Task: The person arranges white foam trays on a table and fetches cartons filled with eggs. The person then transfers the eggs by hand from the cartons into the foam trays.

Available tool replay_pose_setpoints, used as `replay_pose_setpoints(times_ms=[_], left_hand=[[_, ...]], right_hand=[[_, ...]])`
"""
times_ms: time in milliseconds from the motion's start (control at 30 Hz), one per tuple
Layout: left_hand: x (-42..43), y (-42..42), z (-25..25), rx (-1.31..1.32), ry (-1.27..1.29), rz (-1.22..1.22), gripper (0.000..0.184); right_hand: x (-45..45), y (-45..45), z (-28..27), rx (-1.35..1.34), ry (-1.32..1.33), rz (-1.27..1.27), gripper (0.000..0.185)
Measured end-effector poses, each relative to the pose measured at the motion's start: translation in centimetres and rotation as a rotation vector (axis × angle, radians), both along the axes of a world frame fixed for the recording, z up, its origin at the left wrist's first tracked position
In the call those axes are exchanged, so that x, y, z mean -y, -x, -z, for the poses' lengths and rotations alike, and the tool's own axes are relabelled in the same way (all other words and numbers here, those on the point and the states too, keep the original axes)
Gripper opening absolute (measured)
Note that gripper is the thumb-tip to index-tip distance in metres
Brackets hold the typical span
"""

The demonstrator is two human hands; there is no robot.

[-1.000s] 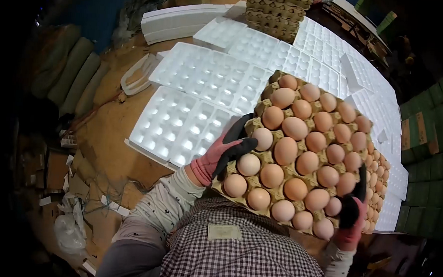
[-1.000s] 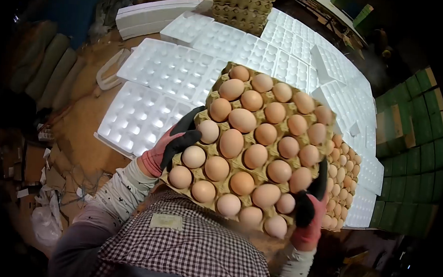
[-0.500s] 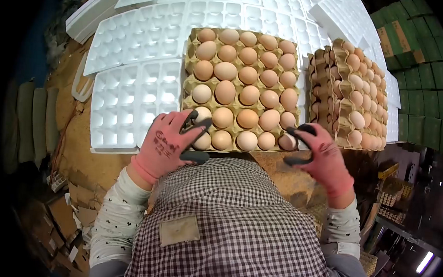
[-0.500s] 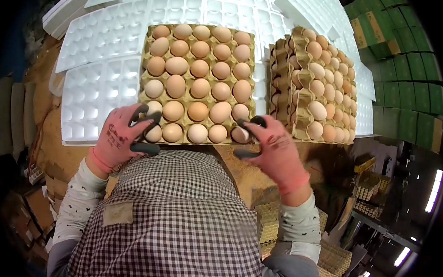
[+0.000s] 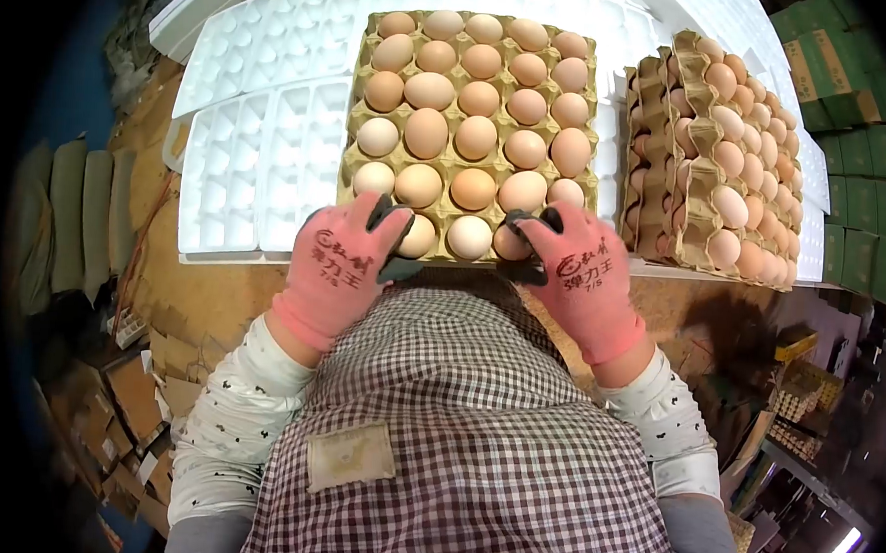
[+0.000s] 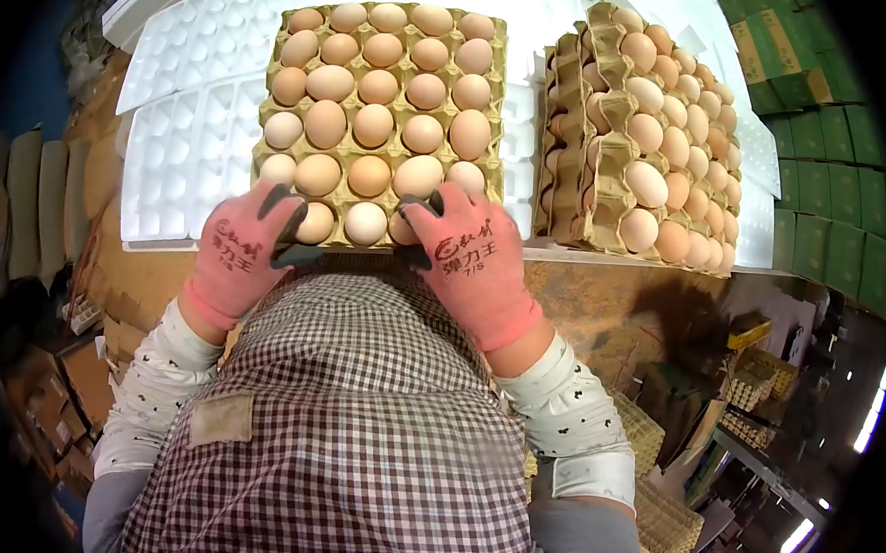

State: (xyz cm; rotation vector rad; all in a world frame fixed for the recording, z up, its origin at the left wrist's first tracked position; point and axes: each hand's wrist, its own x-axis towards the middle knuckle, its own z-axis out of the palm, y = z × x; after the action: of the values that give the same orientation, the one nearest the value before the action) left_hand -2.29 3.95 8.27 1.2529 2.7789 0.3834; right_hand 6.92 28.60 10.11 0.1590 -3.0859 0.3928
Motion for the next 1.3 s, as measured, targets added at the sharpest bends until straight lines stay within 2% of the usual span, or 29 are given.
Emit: replay_pose_setpoints(times_ms=[100,133,167,200,233,333,367,467,500,533,567,600,633,667,700,733,767,833,867,900,933,1000,1067,1133,1167,1200,1267,1300], left_hand=[[-0.1,0.0,-0.8,0.101,-0.285,0.057,0.046],[-0.7,-0.1,-1.5,0.145,-0.290,0.012,0.049],[-1.6,-0.4,-2.5,0.187,-0.298,-0.037,0.051],[-2.3,-0.7,-2.9,0.231,-0.305,-0.085,0.054],[-2.9,-0.8,-2.2,0.075,-0.158,-0.035,0.055],[-5.7,-1.5,-2.2,-0.013,0.008,0.088,0.056],[-6.2,-2.0,-1.4,-0.126,0.115,0.110,0.056],[-5.9,-1.2,-0.7,-0.141,0.061,0.108,0.059],[-5.3,-0.4,-1.1,-0.047,-0.105,0.065,0.040],[-4.3,0.2,-1.7,0.299,-0.305,-0.062,0.045],[-2.9,1.2,-1.1,0.694,-0.598,-0.021,0.046],[-1.4,2.3,0.0,1.084,-0.892,0.028,0.048],[0.3,2.5,-0.5,1.295,-0.958,0.015,0.048],[1.9,2.6,-1.0,1.511,-1.028,-0.020,0.048],[3.6,2.7,-1.6,1.715,-1.089,-0.075,0.049],[4.9,2.7,-0.9,1.890,-1.275,-0.145,0.045],[6.8,2.8,0.4,1.772,-1.214,-0.161,0.049],[10.4,5.0,1.9,1.754,-1.158,-0.167,0.051],[12.3,5.7,5.1,1.598,-1.143,-0.298,0.046],[14.2,7.3,6.2,1.512,-1.216,-0.386,0.044],[15.8,9.3,7.1,1.434,-1.287,-0.466,0.042],[18.3,15.2,8.9,1.044,-1.172,-0.625,0.045],[19.3,19.7,8.8,-0.055,-0.358,-0.581,0.053],[18.8,22.3,8.4,-0.109,-0.052,-0.401,0.057],[18.1,22.8,7.6,0.028,0.105,-0.352,0.058],[17.8,23.0,7.0,0.155,0.150,-0.372,0.059],[19.3,23.9,8.2,0.104,-0.055,-0.381,0.057],[20.4,24.7,9.8,0.063,-0.235,-0.456,0.052]], right_hand=[[-2.9,-0.8,-0.1,-0.077,0.443,0.117,0.050],[-4.2,-1.5,-0.2,0.149,0.988,0.362,0.048],[-5.0,-1.9,-1.4,0.196,1.233,0.431,0.048],[-5.6,-2.1,-1.9,0.197,1.306,0.456,0.052],[-6.2,-2.3,-2.4,0.197,1.379,0.481,0.055],[-5.8,-0.6,-1.4,-0.083,0.257,0.119,0.062],[-4.4,0.0,-1.3,-0.012,0.087,0.217,0.073],[-2.4,1.1,-0.1,0.033,-0.278,0.230,0.064],[-2.6,1.5,-0.2,0.004,-0.241,0.205,0.063],[-3.1,1.6,-0.5,-0.023,-0.205,0.180,0.063],[-3.6,1.6,-0.3,-0.044,-0.080,0.228,0.058],[-4.8,1.5,0.4,-0.076,0.114,0.246,0.055],[-4.8,1.6,0.0,-0.010,0.446,0.396,0.053],[-5.7,1.3,0.9,-0.055,0.732,0.437,0.053],[-4.6,1.6,-0.1,-0.006,1.067,0.618,0.051],[-3.1,2.2,-0.6,-0.064,1.214,0.620,0.050],[-1.6,3.0,-1.2,-0.014,1.211,0.612,0.050],[2.1,5.5,-1.4,0.062,1.241,0.502,0.051],[4.6,6.9,-1.4,0.088,1.265,0.410,0.052],[8.3,9.3,-2.9,0.188,1.203,0.396,0.051],[11.1,11.9,-2.9,0.193,1.040,0.250,0.049],[15.8,17.4,-0.7,0.196,0.839,0.043,0.046],[20.2,22.4,2.4,0.049,0.453,0.014,0.042],[22.3,26.0,4.3,0.004,-0.030,0.001,0.043],[22.5,27.1,5.1,0.095,-0.159,0.023,0.046],[22.7,27.6,5.7,0.193,-0.288,0.046,0.048],[21.7,27.0,6.2,0.207,-0.287,0.045,0.051],[21.1,26.6,6.3,0.210,-0.285,0.050,0.053]])
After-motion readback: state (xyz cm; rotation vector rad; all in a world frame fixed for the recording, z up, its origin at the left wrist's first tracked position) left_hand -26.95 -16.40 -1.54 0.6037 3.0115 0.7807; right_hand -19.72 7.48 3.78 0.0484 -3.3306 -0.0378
